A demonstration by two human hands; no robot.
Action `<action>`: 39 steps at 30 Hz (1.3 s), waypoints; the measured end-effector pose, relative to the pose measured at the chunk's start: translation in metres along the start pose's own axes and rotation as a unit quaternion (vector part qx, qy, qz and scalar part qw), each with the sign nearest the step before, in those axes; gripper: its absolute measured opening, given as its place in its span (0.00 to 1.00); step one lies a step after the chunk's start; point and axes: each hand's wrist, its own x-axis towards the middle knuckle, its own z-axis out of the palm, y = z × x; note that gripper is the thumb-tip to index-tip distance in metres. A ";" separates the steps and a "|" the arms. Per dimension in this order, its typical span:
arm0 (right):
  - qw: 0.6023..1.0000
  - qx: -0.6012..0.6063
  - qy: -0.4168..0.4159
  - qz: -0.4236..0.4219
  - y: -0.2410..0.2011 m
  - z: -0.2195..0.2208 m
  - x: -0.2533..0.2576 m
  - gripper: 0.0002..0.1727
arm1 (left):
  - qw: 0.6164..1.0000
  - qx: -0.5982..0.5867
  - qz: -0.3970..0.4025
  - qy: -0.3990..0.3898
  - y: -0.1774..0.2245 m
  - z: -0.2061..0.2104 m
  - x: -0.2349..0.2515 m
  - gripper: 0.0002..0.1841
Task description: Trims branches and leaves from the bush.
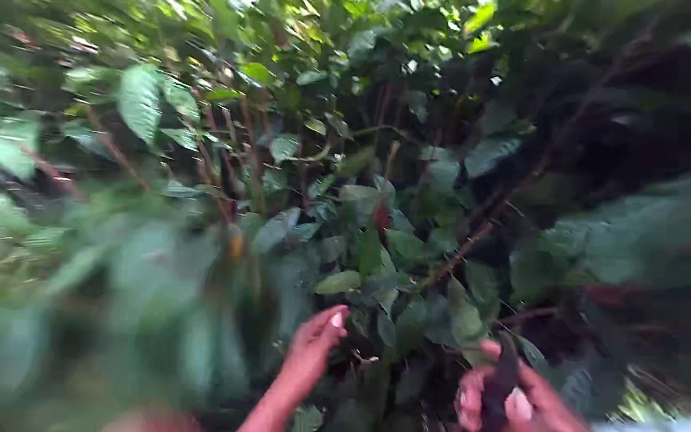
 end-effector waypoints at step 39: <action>0.994 0.033 0.008 0.105 0.147 -0.002 0.101 0.31 | 0.986 -0.115 -0.094 -0.075 0.019 0.037 0.114 0.14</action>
